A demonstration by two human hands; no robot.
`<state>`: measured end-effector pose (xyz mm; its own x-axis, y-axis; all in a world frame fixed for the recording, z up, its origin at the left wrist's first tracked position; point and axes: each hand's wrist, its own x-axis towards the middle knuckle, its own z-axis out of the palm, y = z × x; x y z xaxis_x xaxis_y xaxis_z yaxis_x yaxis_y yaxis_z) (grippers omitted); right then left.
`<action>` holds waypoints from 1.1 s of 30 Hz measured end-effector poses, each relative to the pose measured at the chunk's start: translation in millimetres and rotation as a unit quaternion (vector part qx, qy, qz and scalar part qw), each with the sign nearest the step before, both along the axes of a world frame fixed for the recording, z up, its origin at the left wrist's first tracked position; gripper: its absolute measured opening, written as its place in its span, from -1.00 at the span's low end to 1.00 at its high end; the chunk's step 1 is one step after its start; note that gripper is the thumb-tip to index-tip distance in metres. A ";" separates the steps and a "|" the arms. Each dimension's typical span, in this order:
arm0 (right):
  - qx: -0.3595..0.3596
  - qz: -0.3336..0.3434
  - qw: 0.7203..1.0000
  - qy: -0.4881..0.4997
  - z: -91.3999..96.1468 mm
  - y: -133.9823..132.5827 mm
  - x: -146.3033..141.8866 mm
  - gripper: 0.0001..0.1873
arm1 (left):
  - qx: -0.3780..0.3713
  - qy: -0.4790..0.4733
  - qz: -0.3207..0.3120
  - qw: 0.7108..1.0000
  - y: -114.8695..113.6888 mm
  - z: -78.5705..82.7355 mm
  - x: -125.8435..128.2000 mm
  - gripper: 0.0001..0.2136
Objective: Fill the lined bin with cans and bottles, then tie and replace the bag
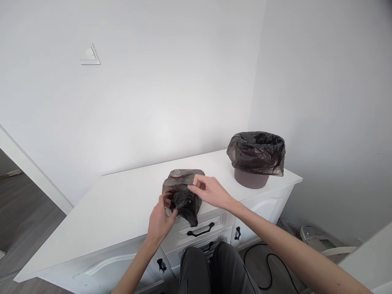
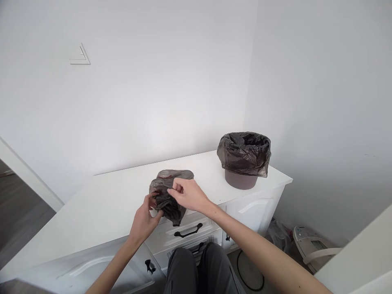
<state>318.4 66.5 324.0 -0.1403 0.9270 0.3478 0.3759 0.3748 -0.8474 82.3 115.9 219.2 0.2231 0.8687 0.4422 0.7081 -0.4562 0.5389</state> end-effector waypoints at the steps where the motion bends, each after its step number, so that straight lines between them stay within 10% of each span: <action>1: -0.001 -0.011 0.999 0.030 2.8 -0.3 6.5 -0.68 | 0.000 -0.002 0.012 1.000 2.8 -1.8 -3.5 -0.52; 11: -0.023 -0.143 0.967 0.211 -32.8 11.2 37.9 -0.63 | 0.138 -0.017 -0.040 0.989 -17.5 11.7 -23.8 -0.64; 16: 0.212 -0.056 0.975 -0.026 -55.9 -27.8 -6.2 -0.86 | 0.195 0.086 -0.094 0.972 -43.6 15.7 -30.5 -0.67; 22: 0.287 0.102 0.885 -0.351 -65.8 -40.3 -30.5 -0.60 | 0.123 0.143 -0.164 0.968 -53.0 5.5 -57.7 -0.48; 28: 0.216 -0.001 0.885 -0.413 -78.0 -23.1 -12.2 -0.48 | 0.119 0.131 -0.041 0.983 -42.1 8.2 -106.3 -0.58; 33: 0.226 -0.058 0.899 -0.371 -83.0 -24.8 -7.2 -0.50 | 0.235 0.096 0.133 0.958 -57.4 47.1 -82.7 -0.59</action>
